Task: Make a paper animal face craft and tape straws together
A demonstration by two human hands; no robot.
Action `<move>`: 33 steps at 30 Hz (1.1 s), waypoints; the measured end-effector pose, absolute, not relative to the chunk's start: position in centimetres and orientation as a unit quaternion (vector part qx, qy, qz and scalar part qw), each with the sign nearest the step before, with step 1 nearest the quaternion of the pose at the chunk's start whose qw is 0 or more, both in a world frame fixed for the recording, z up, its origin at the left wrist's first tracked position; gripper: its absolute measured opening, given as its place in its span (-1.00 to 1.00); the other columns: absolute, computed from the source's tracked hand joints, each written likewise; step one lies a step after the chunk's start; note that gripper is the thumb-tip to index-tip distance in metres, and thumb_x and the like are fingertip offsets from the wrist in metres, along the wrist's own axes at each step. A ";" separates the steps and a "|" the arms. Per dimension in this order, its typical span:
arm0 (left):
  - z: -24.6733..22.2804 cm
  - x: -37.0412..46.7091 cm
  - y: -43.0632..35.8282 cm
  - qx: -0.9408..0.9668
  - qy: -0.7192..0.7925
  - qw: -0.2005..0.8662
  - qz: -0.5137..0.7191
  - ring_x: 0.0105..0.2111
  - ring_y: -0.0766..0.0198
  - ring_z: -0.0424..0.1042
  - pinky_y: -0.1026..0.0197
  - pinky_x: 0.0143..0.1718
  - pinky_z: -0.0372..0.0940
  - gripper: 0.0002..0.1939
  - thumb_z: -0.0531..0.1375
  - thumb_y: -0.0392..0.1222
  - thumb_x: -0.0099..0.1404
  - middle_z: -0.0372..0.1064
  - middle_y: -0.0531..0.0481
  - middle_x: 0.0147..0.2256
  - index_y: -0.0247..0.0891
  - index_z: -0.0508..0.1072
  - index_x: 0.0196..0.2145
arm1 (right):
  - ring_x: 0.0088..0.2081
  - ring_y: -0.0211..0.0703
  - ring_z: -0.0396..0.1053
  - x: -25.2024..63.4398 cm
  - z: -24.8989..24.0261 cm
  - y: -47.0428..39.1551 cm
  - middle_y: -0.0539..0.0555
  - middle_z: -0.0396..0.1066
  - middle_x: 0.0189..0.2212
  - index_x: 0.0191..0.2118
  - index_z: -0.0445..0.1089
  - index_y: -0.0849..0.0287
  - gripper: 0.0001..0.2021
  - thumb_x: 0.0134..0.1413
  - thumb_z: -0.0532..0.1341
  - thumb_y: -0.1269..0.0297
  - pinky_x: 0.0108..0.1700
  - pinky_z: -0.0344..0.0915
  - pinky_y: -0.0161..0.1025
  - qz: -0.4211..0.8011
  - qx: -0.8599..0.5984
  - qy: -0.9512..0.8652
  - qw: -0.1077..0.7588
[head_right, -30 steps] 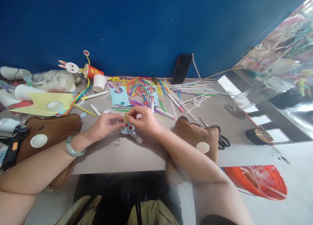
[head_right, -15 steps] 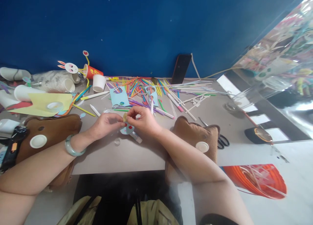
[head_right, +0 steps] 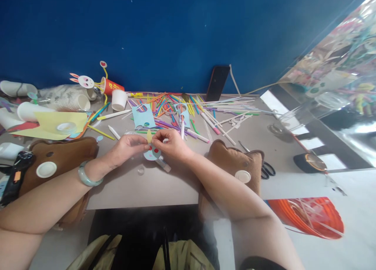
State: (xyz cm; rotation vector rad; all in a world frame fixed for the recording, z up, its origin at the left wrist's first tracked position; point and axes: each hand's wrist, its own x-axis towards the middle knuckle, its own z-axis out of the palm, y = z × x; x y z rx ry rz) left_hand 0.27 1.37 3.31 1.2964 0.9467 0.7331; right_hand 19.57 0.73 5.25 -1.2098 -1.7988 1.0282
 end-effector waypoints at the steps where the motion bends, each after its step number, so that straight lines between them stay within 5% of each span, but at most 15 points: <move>1: 3.2 0.3 1.4 0.566 0.414 0.636 0.321 -0.68 0.50 0.14 0.38 -0.68 0.04 -0.72 0.41 -0.08 0.03 0.28 0.15 -0.62 -0.33 0.48 -0.43 | -0.46 -0.28 0.33 19.6 5.2 0.8 0.00 0.41 -0.54 -0.52 0.38 0.22 -0.86 -0.02 0.23 0.30 -0.37 0.26 -0.33 0.396 -0.471 -0.698 0.366; 11: 3.8 0.2 1.2 0.577 0.423 0.626 0.311 -0.70 0.49 0.12 0.36 -0.68 0.01 -0.77 0.38 -0.12 0.06 0.24 0.15 -0.65 -0.32 0.46 -0.47 | -0.46 -0.28 0.32 19.5 5.3 0.7 0.01 0.42 -0.54 -0.50 0.40 0.23 -0.83 0.00 0.25 0.24 -0.38 0.26 -0.33 0.436 -0.461 -0.680 0.367; 19: 2.7 0.0 1.6 0.536 0.428 0.632 0.360 -0.69 0.50 0.10 0.38 -0.66 -0.03 -0.76 0.36 -0.08 0.10 0.21 0.17 -0.66 -0.29 0.46 -0.46 | -0.59 -0.37 0.12 19.6 5.1 0.7 -0.07 0.23 -0.65 -0.45 0.42 0.26 -0.60 0.10 0.22 -0.04 -0.54 0.07 -0.36 0.482 -0.491 -0.620 0.377; 24: 2.5 -0.1 2.0 0.505 0.441 0.645 0.367 -0.66 0.51 0.16 0.40 -0.64 -0.01 -0.75 0.38 -0.08 0.07 0.29 0.14 -0.58 -0.28 0.45 -0.45 | -0.48 -0.29 0.29 19.5 5.0 0.9 0.04 0.44 -0.50 -0.46 0.46 0.25 -0.78 0.01 0.27 0.17 -0.43 0.23 -0.34 0.460 -0.488 -0.649 0.359; 33: 2.2 -0.1 2.1 0.508 0.444 0.649 0.350 -0.64 0.51 0.17 0.41 -0.63 0.01 -0.79 0.34 -0.08 0.12 0.32 0.11 -0.55 -0.28 0.49 -0.43 | -0.47 -0.27 0.31 19.4 4.7 1.0 0.01 0.41 -0.54 -0.50 0.44 0.23 -0.82 -0.02 0.23 0.24 -0.36 0.27 -0.31 0.421 -0.498 -0.669 0.356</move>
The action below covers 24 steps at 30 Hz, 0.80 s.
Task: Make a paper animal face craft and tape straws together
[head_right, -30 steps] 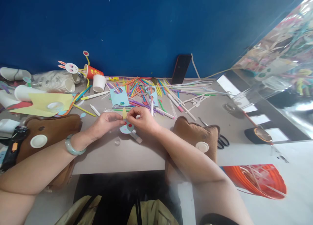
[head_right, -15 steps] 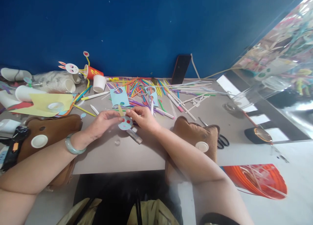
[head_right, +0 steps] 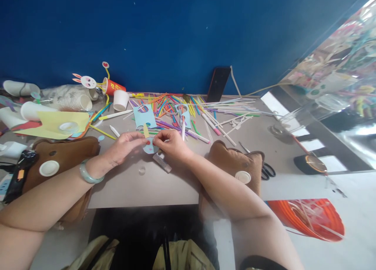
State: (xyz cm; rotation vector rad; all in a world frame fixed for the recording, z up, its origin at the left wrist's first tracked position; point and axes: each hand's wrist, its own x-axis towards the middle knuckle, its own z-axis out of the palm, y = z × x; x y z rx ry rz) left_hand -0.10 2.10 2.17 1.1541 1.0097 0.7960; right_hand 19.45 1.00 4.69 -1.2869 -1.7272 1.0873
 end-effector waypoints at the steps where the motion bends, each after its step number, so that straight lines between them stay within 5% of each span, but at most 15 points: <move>1: 2.2 -0.1 2.1 0.510 0.447 0.647 0.349 -0.65 0.50 0.17 0.41 -0.63 -0.01 -0.79 0.33 -0.07 0.13 0.31 0.11 -0.56 -0.27 0.50 -0.42 | -0.47 -0.27 0.31 19.4 4.7 1.0 0.01 0.41 -0.54 -0.50 0.43 0.23 -0.82 -0.02 0.23 0.24 -0.37 0.27 -0.31 0.420 -0.500 -0.668 0.355; 16: 2.2 -0.2 2.1 0.533 0.445 0.621 0.364 -0.64 0.47 0.17 0.38 -0.61 0.02 -0.75 0.32 -0.01 0.14 0.28 0.12 -0.60 -0.28 0.52 -0.41 | -0.48 -0.27 0.29 19.3 4.7 0.9 0.02 0.40 -0.54 -0.51 0.43 0.23 -0.81 -0.02 0.24 0.22 -0.41 0.24 -0.33 0.427 -0.500 -0.662 0.360; 24: 2.2 -0.3 2.3 0.521 0.450 0.589 0.423 -0.64 0.48 0.15 0.37 -0.61 0.01 -0.77 0.33 -0.05 0.12 0.30 0.11 -0.61 -0.30 0.53 -0.46 | -0.52 -0.31 0.19 19.4 4.6 0.9 -0.04 0.28 -0.61 -0.52 0.38 0.23 -0.61 0.12 0.19 -0.01 -0.46 0.12 -0.34 0.449 -0.500 -0.625 0.397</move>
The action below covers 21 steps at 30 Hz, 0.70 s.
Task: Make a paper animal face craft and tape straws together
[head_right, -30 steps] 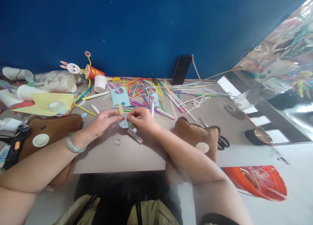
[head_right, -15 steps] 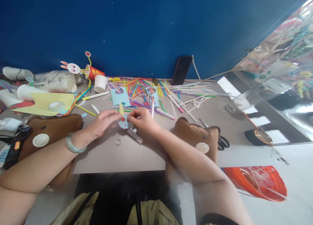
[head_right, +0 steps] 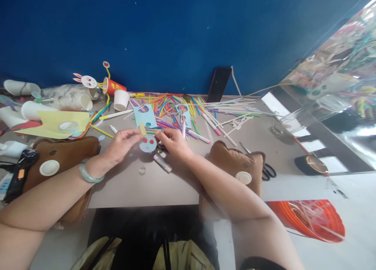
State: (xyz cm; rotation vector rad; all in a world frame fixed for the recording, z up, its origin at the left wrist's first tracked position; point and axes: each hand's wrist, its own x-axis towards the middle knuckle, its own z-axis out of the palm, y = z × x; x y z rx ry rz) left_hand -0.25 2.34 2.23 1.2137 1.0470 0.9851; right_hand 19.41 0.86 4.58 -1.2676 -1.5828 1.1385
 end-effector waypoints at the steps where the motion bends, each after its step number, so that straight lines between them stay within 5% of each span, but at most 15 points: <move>1: 2.2 -0.3 2.4 0.519 0.450 0.586 0.430 -0.64 0.48 0.15 0.37 -0.61 0.02 -0.77 0.33 -0.06 0.12 0.31 0.11 -0.61 -0.30 0.52 -0.46 | -0.51 -0.31 0.19 19.4 4.6 0.9 -0.04 0.29 -0.59 -0.50 0.40 0.23 -0.61 0.13 0.18 0.00 -0.44 0.13 -0.33 0.447 -0.501 -0.624 0.399; 21: 2.2 -0.2 2.2 0.543 0.449 0.558 0.439 -0.61 0.45 0.14 0.34 -0.57 0.04 -0.77 0.32 -0.05 0.11 0.29 0.10 -0.59 -0.29 0.52 -0.49 | -0.46 -0.27 0.32 19.2 4.2 0.9 0.04 0.45 -0.50 -0.47 0.42 0.23 -0.80 0.01 0.24 0.19 -0.39 0.29 -0.32 0.414 -0.511 -0.639 0.398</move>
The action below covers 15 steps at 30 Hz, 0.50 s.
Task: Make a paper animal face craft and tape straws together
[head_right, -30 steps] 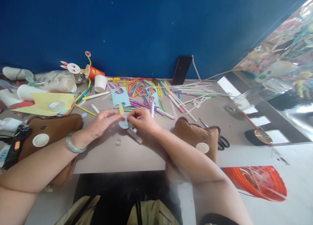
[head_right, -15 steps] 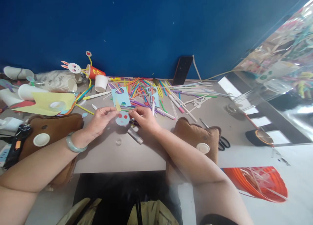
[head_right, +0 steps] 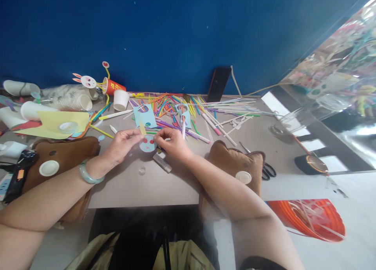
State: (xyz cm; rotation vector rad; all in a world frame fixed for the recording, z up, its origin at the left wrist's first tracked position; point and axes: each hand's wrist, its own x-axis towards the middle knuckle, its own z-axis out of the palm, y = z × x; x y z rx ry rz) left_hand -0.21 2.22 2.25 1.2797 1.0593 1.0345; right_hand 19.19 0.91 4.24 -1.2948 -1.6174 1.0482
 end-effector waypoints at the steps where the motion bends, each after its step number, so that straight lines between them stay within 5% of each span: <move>1: 2.2 -0.2 2.2 0.547 0.446 0.557 0.437 -0.61 0.45 0.14 0.34 -0.57 0.04 -0.77 0.32 -0.05 0.12 0.29 0.10 -0.59 -0.29 0.52 -0.49 | -0.46 -0.28 0.32 19.2 4.2 0.9 0.04 0.45 -0.50 -0.48 0.41 0.23 -0.80 0.01 0.24 0.20 -0.39 0.29 -0.33 0.413 -0.510 -0.641 0.399; 10: 1.8 -0.4 2.3 0.586 0.420 0.542 0.433 -0.52 0.40 0.24 0.32 -0.49 0.14 -0.74 0.32 -0.03 0.13 0.39 0.01 -0.42 -0.30 0.52 -0.50 | -0.52 -0.30 0.30 19.1 4.7 0.6 0.02 0.44 -0.55 -0.48 0.42 0.22 -0.84 -0.01 0.23 0.25 -0.46 0.24 -0.34 0.433 -0.506 -0.640 0.383; 15: 2.3 -0.4 2.1 0.653 0.395 0.494 0.416 -0.27 0.25 0.40 0.26 -0.24 0.28 -0.78 0.28 -0.08 0.17 0.44 -0.05 -0.28 -0.28 0.52 -0.50 | -0.46 -0.24 0.37 18.8 5.1 0.4 0.05 0.49 -0.50 -0.47 0.43 0.21 -0.84 -0.03 0.27 0.22 -0.38 0.32 -0.31 0.447 -0.496 -0.643 0.374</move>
